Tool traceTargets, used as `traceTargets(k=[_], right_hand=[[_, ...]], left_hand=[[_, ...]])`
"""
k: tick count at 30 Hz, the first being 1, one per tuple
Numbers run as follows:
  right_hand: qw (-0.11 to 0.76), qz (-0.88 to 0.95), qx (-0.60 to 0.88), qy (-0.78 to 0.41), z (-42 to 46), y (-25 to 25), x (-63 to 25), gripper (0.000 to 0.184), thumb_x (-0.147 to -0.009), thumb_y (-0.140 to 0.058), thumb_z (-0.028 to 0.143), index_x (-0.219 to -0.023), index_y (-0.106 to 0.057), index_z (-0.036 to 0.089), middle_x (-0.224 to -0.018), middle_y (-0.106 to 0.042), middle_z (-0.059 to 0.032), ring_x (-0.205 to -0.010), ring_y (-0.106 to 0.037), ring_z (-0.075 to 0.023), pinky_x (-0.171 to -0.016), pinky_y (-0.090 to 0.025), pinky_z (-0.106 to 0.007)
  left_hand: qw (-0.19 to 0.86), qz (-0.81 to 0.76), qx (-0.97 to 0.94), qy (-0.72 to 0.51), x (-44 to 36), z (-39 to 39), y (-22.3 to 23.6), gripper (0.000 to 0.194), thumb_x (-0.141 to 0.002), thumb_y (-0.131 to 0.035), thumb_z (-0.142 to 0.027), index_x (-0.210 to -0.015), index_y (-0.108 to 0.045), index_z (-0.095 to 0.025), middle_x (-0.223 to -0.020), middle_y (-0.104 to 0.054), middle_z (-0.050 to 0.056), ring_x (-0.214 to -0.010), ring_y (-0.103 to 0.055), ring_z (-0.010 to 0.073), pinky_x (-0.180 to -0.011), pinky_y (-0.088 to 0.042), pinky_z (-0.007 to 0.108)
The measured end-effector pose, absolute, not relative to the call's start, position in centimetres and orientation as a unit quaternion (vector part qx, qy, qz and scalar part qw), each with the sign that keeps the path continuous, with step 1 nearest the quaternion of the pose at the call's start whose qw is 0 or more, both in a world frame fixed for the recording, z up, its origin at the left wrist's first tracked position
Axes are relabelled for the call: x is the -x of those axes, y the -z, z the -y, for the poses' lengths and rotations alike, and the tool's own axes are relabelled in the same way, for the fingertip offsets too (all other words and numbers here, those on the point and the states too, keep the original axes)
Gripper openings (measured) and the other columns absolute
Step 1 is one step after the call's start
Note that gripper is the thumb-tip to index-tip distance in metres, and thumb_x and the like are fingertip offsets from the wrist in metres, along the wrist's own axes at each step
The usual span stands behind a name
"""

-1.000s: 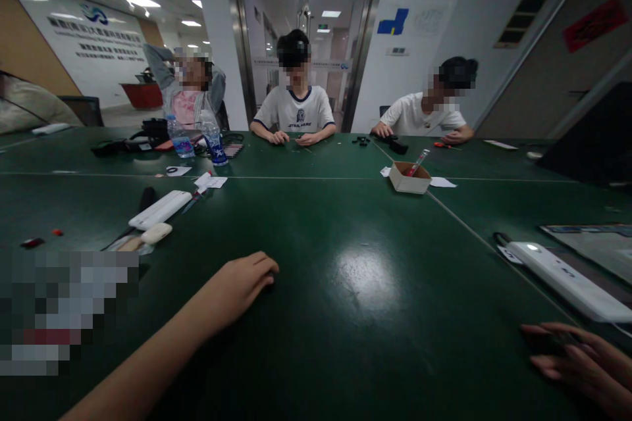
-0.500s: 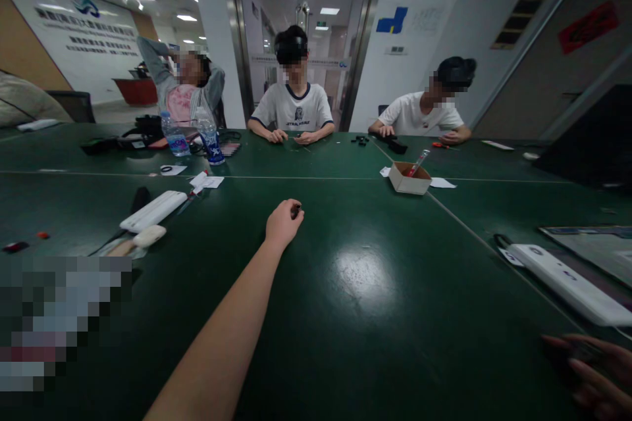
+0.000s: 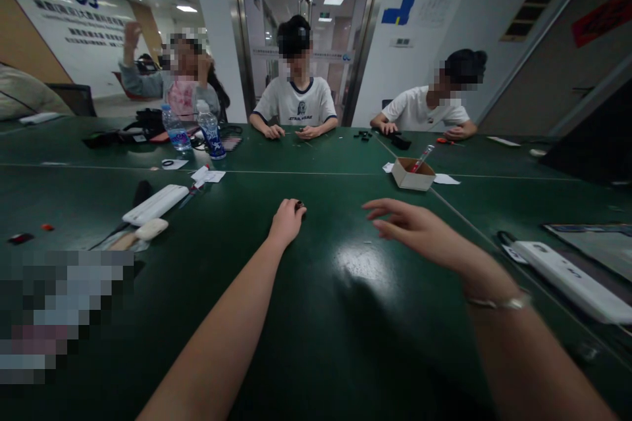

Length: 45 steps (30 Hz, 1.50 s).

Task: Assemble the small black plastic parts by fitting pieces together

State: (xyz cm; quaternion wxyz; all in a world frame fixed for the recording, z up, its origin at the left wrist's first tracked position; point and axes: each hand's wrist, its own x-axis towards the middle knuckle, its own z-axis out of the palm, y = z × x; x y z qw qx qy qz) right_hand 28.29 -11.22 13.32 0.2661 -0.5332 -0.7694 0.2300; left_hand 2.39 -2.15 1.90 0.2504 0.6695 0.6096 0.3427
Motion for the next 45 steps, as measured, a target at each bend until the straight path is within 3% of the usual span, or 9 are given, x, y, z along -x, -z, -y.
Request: traceTargets(k=[2,5,9,14,19,26,32,45], right_hand=[[0.320,0.720,0.461,-0.408,6.5,-9.8,-24.5,0.028,-0.081,-0.071,0.028,-0.107,-0.068,0.020,-0.088,-0.071,-0.0062,-0.060,-0.065,-0.0143,-0.052,-0.056,-0.026],[0.328,0.603,0.433,-0.584,1.3,-4.1,-20.0,0.029,-0.077,-0.075,0.017,-0.103,-0.063,0.018,-0.066,-0.067,-0.0011,-0.049,-0.063,-0.0141,-0.045,-0.054,-0.025],[0.412,0.470,0.368,-0.689,-0.9,-0.5,-16.6,0.025,-0.085,-0.068,0.017,-0.107,-0.057,0.016,-0.072,-0.070,-0.0031,-0.060,-0.070,-0.0157,-0.060,-0.061,-0.029],[0.487,0.445,0.331,-0.675,-0.4,-0.2,-17.2,0.024,-0.081,-0.073,0.016,-0.102,-0.062,0.016,-0.078,-0.071,-0.0036,-0.064,-0.071,-0.0140,-0.067,-0.062,-0.027],[0.525,0.437,0.330,-0.652,-0.2,-0.1,-17.8,0.025,-0.075,-0.078,0.020,-0.097,-0.066,0.017,-0.077,-0.069,-0.0017,-0.063,-0.069,-0.0126,-0.067,-0.061,-0.026],[0.541,0.439,0.346,-0.628,-0.2,-0.1,-17.5,0.027,-0.071,-0.082,0.022,-0.093,-0.067,0.015,-0.069,-0.069,-0.0016,-0.062,-0.068,-0.0129,-0.060,-0.059,-0.023],[0.548,0.425,0.342,-0.634,-0.2,-0.1,-17.7,0.024,-0.073,-0.080,0.021,-0.093,-0.067,0.017,-0.071,-0.068,-0.0011,-0.062,-0.068,-0.0128,-0.060,-0.059,-0.024],[0.533,0.433,0.338,-0.643,-0.2,-0.1,-17.9,0.025,-0.072,-0.079,0.018,-0.095,-0.068,0.018,-0.078,-0.069,-0.0021,-0.065,-0.068,-0.0124,-0.064,-0.059,-0.025]], left_hand=[[0.267,-0.609,-0.657,-0.356,-2.2,1.8,-1.7,0.027,-0.092,-0.050,-0.033,-0.110,-0.062,-0.017,-0.120,-0.060,0.015,-0.099,-0.063,0.0243,-0.083,-0.053,0.038],[0.315,-0.587,-0.625,-0.406,-1.8,1.0,-1.1,0.024,-0.091,-0.050,-0.031,-0.104,-0.063,-0.016,-0.109,-0.063,0.012,-0.077,-0.064,0.0166,-0.067,-0.055,0.030],[0.405,-0.529,-0.555,-0.497,-1.3,0.1,-0.5,0.016,-0.089,-0.055,-0.025,-0.099,-0.062,-0.015,-0.092,-0.065,0.006,-0.063,-0.062,0.0094,-0.064,-0.056,0.025],[0.487,-0.461,-0.502,-0.547,-1.2,0.0,-0.4,0.023,-0.082,-0.066,-0.026,-0.101,-0.060,-0.015,-0.099,-0.066,0.007,-0.068,-0.066,0.0098,-0.076,-0.060,0.032],[0.503,-0.433,-0.516,-0.542,-1.1,0.2,-0.4,0.025,-0.077,-0.072,-0.028,-0.095,-0.060,-0.014,-0.088,-0.068,0.005,-0.075,-0.068,0.0129,-0.082,-0.059,0.036],[0.417,-0.452,-0.585,-0.529,-0.7,0.5,-0.4,0.029,-0.074,-0.071,-0.038,-0.091,-0.067,-0.015,-0.073,-0.064,0.002,-0.067,-0.060,0.0129,-0.067,-0.054,0.028],[0.425,-0.451,-0.590,-0.518,-0.7,0.4,-0.4,0.032,-0.074,-0.070,-0.039,-0.097,-0.069,-0.016,-0.096,-0.071,0.008,-0.083,-0.065,0.0171,-0.074,-0.054,0.031],[0.394,-0.502,-0.593,-0.492,-0.7,0.7,-0.7,0.038,-0.073,-0.067,-0.053,-0.077,-0.068,-0.016,-0.061,-0.061,0.000,-0.059,-0.055,0.0133,-0.060,-0.044,0.027]])
